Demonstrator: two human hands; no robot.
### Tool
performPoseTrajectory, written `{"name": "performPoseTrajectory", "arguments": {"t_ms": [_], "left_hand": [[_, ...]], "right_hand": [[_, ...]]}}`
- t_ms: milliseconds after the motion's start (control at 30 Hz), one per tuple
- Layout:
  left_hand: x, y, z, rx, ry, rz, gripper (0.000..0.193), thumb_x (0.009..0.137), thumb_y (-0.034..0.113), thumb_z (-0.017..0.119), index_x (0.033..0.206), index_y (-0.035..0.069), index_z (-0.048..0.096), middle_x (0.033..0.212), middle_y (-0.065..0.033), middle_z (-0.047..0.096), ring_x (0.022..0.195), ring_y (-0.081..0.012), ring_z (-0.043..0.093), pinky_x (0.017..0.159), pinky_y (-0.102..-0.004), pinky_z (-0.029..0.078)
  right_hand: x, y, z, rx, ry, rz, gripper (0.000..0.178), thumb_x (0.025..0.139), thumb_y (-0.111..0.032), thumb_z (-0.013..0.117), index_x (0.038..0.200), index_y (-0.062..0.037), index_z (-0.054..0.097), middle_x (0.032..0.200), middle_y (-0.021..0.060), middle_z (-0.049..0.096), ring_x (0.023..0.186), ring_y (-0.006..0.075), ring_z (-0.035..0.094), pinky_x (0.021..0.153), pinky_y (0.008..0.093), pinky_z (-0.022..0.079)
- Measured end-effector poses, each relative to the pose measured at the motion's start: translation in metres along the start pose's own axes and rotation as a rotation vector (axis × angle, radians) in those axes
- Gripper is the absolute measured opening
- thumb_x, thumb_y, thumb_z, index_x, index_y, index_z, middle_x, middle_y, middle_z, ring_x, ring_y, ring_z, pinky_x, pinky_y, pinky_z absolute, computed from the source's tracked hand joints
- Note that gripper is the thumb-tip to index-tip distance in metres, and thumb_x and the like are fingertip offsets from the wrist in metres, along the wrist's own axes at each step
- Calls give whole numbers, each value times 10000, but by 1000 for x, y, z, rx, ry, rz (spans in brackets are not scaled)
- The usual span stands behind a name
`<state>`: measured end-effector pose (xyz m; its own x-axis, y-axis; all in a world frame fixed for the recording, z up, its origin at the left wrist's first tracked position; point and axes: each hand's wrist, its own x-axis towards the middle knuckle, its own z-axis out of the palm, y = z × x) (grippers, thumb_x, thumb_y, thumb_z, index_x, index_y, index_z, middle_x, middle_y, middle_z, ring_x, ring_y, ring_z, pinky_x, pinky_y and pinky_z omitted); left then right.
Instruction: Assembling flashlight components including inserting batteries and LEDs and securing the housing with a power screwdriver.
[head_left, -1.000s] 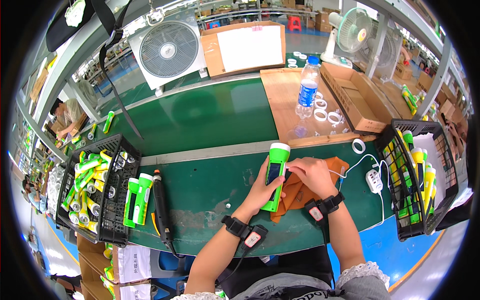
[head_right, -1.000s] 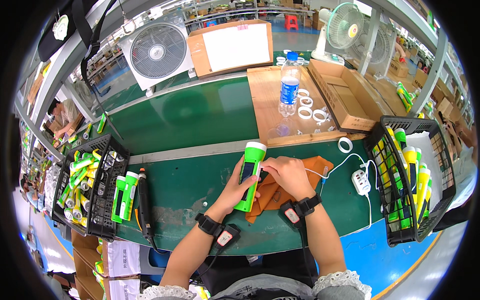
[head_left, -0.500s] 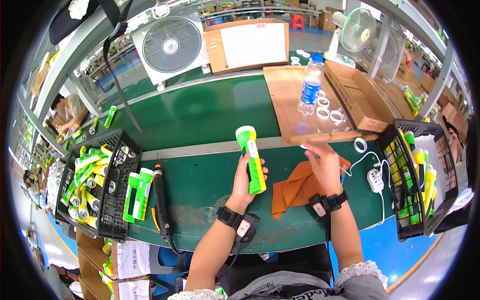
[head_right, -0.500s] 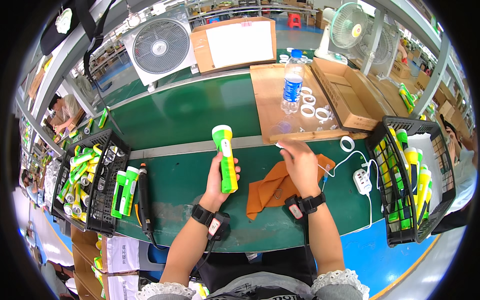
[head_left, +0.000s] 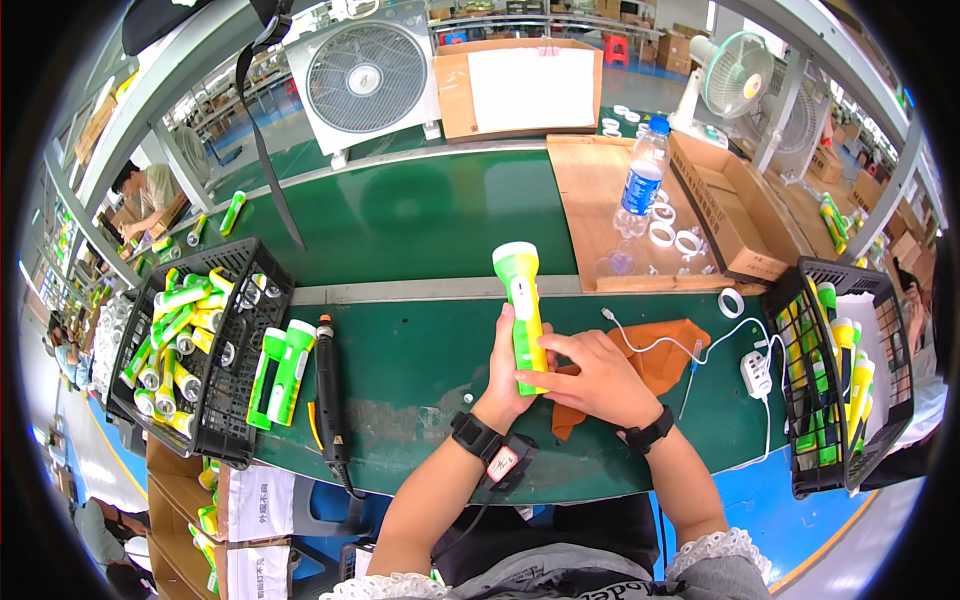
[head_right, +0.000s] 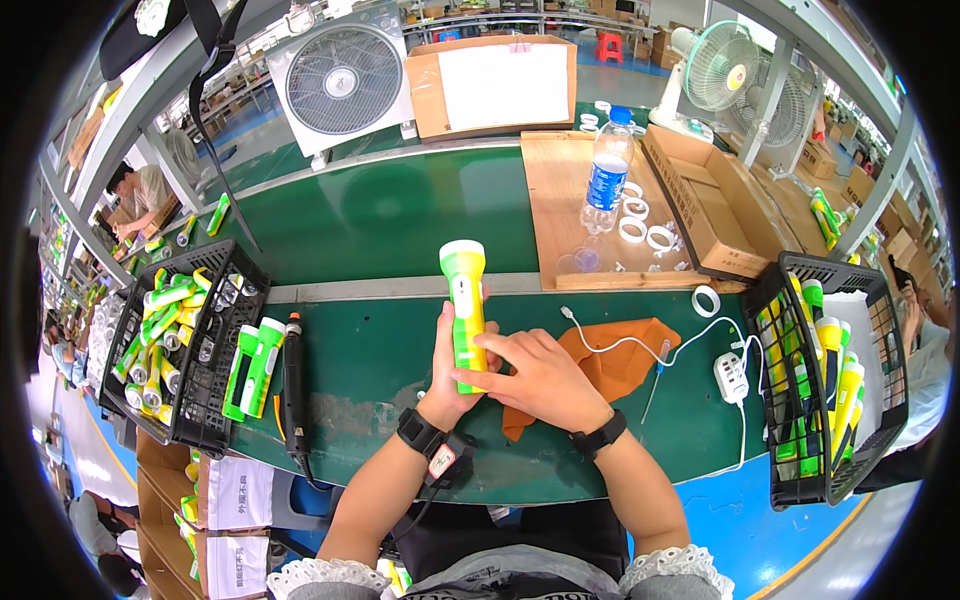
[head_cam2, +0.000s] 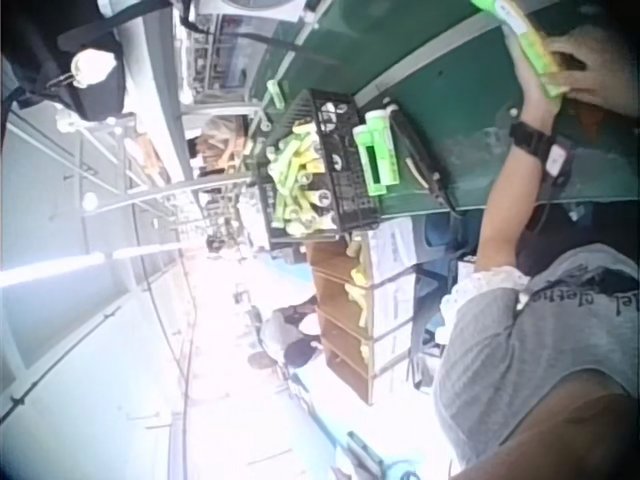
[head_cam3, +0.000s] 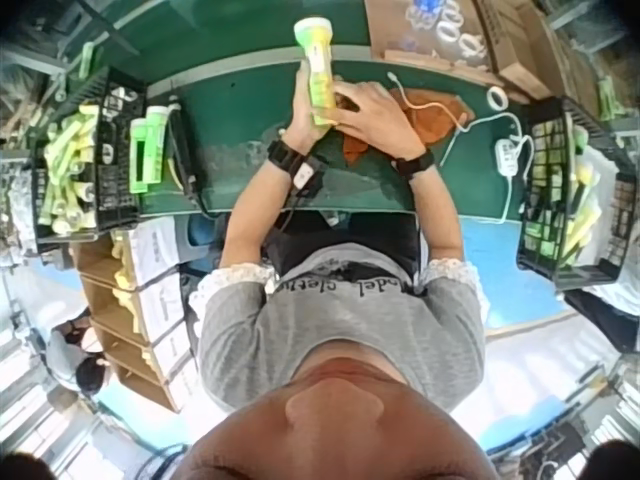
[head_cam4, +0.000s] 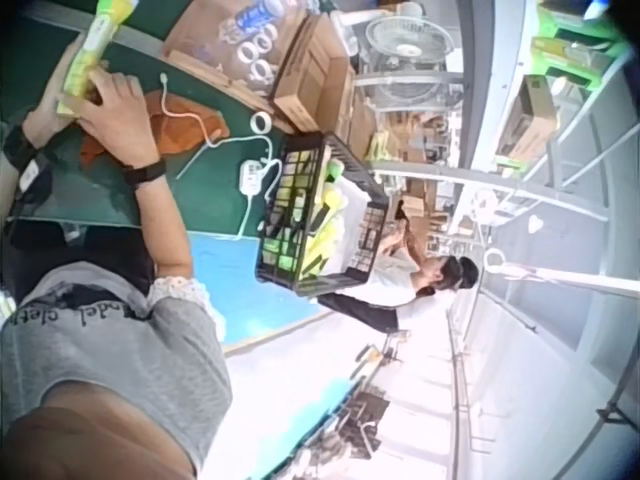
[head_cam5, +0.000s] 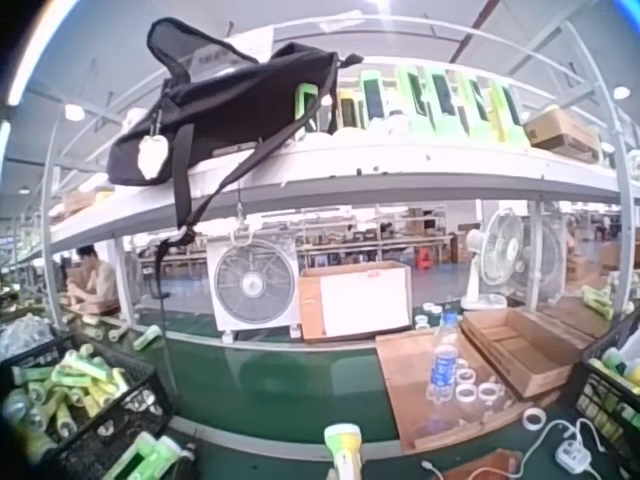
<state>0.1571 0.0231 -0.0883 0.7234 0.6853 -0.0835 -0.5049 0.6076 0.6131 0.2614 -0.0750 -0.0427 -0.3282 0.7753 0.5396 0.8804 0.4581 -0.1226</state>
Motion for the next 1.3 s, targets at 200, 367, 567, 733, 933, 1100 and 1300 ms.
{"name": "performPoseTrajectory", "arguments": {"t_ms": [200, 367, 567, 733, 933, 1100, 1300], "left_hand": [[1, -8, -7, -218, 94, -168, 477, 838, 479, 490, 1107, 87, 452, 756, -6, 496, 634, -103, 503, 542, -244, 442], [-8, -18, 5, -249, 68, 50, 413, 842, 239, 550, 1189, 165, 336, 847, -34, 463, 752, -136, 502, 765, -333, 445], [-15, -15, 15, -237, 92, 150, 412, 820, 239, 559, 1179, 187, 363, 777, -3, 446, 693, -102, 468, 716, -292, 431], [-15, -15, 13, -233, 93, 124, 391, 810, 216, 567, 1152, 193, 378, 748, -10, 430, 669, -100, 449, 637, -254, 428], [-16, -14, 12, -274, 58, 115, 381, 797, 202, 577, 1128, 176, 389, 739, -13, 424, 662, -102, 443, 615, -243, 422], [-14, -15, 7, -313, 17, 73, 345, 811, 219, 566, 1108, 163, 397, 743, -14, 425, 670, -104, 445, 618, -243, 422], [-8, -19, 9, -263, -6, 103, 340, 830, 262, 558, 1113, 170, 394, 738, -14, 405, 658, -101, 431, 606, -247, 419]], "right_hand": [[-4, 6, 6, -18, 151, 166, 326, 659, -306, 696, 896, -105, 596, 825, 23, 552, 692, 169, 543, 615, 298, 423], [-4, -6, 18, -107, 271, 385, 453, 583, -490, 713, 553, -90, 502, 451, 29, 450, 402, 183, 464, 426, 314, 355], [-5, -6, 19, -221, 259, 295, 403, 626, -449, 696, 561, -93, 519, 454, 26, 467, 400, 171, 480, 419, 290, 362], [-8, -6, 25, -211, 246, 258, 399, 658, -447, 668, 554, -98, 503, 425, 12, 438, 382, 153, 465, 414, 278, 350], [-7, -12, 23, -199, 229, 306, 394, 635, -453, 688, 586, -86, 551, 444, 29, 468, 395, 169, 484, 421, 290, 369], [-7, -13, 22, -188, 239, 320, 389, 626, -453, 694, 615, -82, 577, 448, 29, 474, 396, 168, 484, 421, 292, 365], [-10, -8, 21, -216, 177, 339, 382, 640, -443, 686, 625, -76, 581, 458, 30, 484, 403, 173, 491, 422, 300, 370]]}}
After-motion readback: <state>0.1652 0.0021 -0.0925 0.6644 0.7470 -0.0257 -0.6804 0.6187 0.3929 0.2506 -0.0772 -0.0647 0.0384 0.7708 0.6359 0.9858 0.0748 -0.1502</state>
